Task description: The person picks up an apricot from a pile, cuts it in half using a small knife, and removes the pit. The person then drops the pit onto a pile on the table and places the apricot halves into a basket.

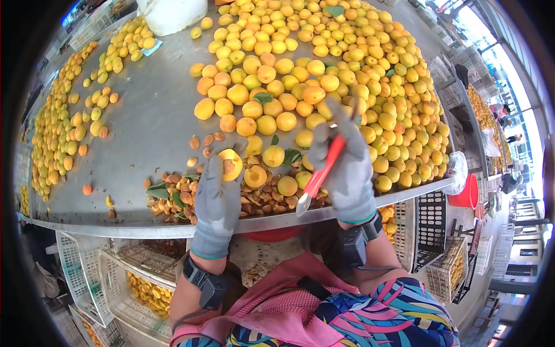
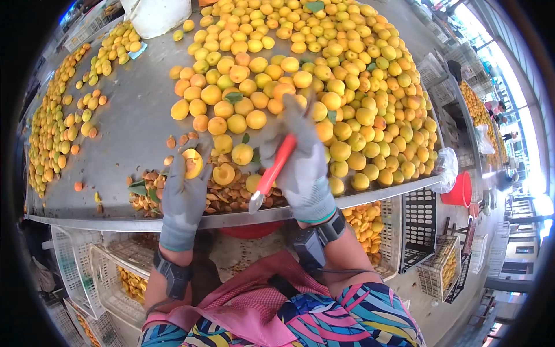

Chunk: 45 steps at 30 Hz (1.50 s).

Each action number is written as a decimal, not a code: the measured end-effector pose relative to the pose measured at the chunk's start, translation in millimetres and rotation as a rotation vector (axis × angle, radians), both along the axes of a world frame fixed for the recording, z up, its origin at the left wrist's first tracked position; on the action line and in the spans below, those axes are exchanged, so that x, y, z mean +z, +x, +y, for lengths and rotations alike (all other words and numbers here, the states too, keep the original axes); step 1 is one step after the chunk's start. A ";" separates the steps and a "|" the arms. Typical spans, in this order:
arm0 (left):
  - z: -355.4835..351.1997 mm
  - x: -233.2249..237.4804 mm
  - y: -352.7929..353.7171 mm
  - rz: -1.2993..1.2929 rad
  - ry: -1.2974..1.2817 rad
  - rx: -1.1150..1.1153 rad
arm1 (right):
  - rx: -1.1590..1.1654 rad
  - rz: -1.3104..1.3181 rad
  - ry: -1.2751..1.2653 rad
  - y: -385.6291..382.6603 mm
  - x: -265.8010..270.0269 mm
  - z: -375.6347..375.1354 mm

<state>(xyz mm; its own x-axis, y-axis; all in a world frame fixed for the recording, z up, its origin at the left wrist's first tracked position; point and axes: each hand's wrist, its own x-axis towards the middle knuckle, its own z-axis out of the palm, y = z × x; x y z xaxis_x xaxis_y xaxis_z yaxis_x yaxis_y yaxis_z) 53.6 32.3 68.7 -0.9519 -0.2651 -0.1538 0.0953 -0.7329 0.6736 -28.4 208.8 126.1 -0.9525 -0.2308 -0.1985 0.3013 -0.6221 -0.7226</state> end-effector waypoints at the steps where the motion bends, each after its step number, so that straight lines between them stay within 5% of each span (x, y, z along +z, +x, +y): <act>1: 1.5 4.6 -1.0 -0.011 0.180 0.014 | -0.035 0.031 -0.103 -6.4 5.5 2.2; 3: 3.5 -2.5 -4.0 -0.031 0.360 0.020 | -0.026 -0.033 -0.128 -9.9 -9.8 4.4; 5: 2.6 -27.4 -8.5 -0.021 -0.499 0.067 | 0.065 -0.322 -0.163 -8.8 -26.8 2.3; 6: -1.4 -24.2 -9.1 -0.019 -0.501 0.062 | 0.276 -0.374 -0.338 -12.4 -54.1 11.4; 8: -8.1 -11.6 -6.0 -0.140 0.189 -0.077 | 0.210 -0.325 -0.493 -15.8 -55.4 17.2; 9: -5.6 -8.6 -5.3 -0.151 0.185 -0.083 | 0.201 -0.333 -0.500 -16.5 -46.1 15.2; 11: 5.0 -3.2 -7.8 -0.208 -0.062 -0.093 | 0.001 -0.158 -0.361 -19.8 -16.9 7.2; 16: 30.6 -12.0 -11.9 -0.185 -0.384 -0.191 | -0.075 -0.050 -0.222 -12.3 -7.2 -5.8; 19: 42.8 -19.6 -14.3 -0.190 -0.552 -0.217 | -0.183 0.264 -0.008 -9.9 6.0 -9.6; 24: 60.9 -10.5 -17.2 -0.218 -0.513 -0.215 | -0.126 0.444 0.018 -4.6 -15.0 -14.8; 26: 61.4 -11.7 -18.2 -0.217 -0.505 -0.215 | -0.196 0.564 0.264 -0.8 -11.9 -18.0; 28: 61.3 -14.0 -19.4 -0.212 -0.522 -0.211 | -0.021 0.458 0.129 -2.0 -19.2 -11.4; 30: 59.4 -14.5 -19.8 -0.208 -0.544 -0.208 | -0.129 0.691 0.285 -5.2 -27.3 -15.2; 33: 55.9 -18.6 -19.2 -0.160 -0.584 -0.221 | 0.055 0.396 0.127 1.1 -32.4 -10.1; 36: 53.2 -34.9 -18.9 -0.048 -0.831 -0.196 | -0.021 0.601 0.277 0.9 -38.7 -11.4; 37: 52.2 -36.4 -17.8 -0.083 -0.777 -0.242 | 0.143 0.313 -0.054 -1.2 -26.3 -3.2; 40: 53.1 -24.3 -18.3 -0.155 -0.674 -0.304 | 0.212 0.299 -0.112 -7.2 -21.2 -7.5; 42: 51.6 -27.0 -17.2 -0.194 -0.627 -0.322 | 0.164 0.344 0.014 -6.4 -17.3 -14.5; 45: 47.4 -46.8 -14.5 -0.162 -0.999 -0.295 | 0.155 0.397 0.233 -5.1 -13.1 -20.6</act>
<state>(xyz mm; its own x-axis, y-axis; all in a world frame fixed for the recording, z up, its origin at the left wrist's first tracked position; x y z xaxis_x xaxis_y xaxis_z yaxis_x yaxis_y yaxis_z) 39.1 79.7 21.9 -0.9869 -0.1025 -0.1242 -0.1414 0.1825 0.9730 -33.5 188.2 112.9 -0.9231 -0.3685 0.1100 0.0506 -0.4000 -0.9151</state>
